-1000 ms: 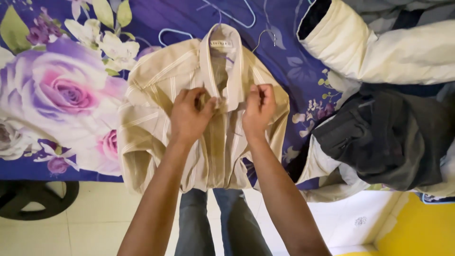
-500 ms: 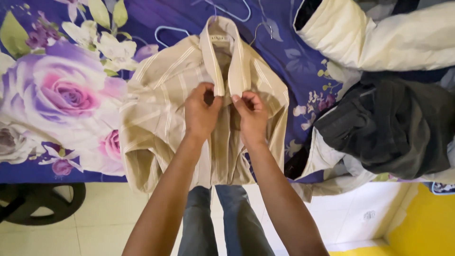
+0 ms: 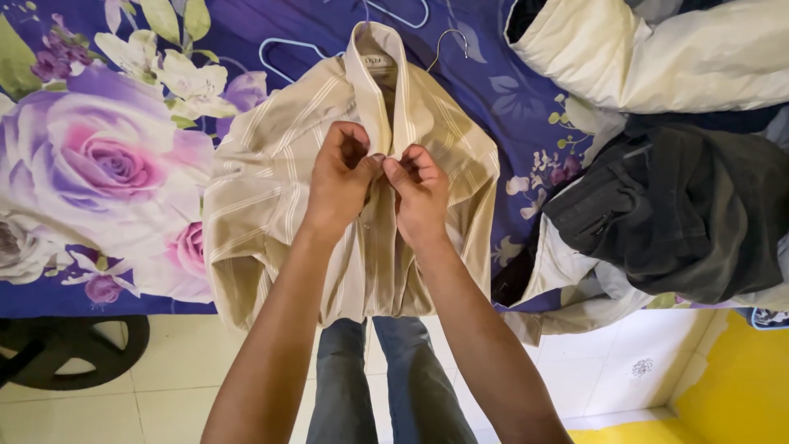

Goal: Button a shirt and place it on a hanger to hang it on a wall hook.

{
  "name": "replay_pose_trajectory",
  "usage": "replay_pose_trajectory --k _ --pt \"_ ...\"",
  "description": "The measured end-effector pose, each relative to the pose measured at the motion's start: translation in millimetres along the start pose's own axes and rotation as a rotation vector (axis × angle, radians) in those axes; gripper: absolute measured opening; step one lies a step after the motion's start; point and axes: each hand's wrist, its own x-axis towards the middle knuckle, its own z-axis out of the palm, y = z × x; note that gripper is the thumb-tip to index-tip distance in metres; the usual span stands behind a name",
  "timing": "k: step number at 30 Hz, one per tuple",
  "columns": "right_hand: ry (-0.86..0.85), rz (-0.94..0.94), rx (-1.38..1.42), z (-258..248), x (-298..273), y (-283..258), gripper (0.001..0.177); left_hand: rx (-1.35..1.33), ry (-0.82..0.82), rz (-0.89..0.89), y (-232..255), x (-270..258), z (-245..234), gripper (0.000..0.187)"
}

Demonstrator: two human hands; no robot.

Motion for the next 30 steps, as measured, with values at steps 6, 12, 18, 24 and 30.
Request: replay_pose_trajectory --k 6,12,18,24,30 --pt "0.018 -0.064 -0.068 -6 1 4 0.015 -0.142 0.460 0.135 10 -4 7 0.022" --pt "-0.054 -0.126 -0.245 24 -15 -9 0.011 0.258 0.536 0.196 24 -12 35 0.019" --pt "-0.011 -0.135 -0.371 12 -13 -6 0.010 0.139 0.420 0.004 32 -11 30 0.019" --pt "0.061 -0.078 -0.344 7 -9 -19 0.011 -0.047 0.202 -0.052 47 -14 28 0.026" --pt "0.029 -0.058 -0.255 0 -7 -16 0.016 0.009 0.254 -0.061 37 -14 28 0.027"
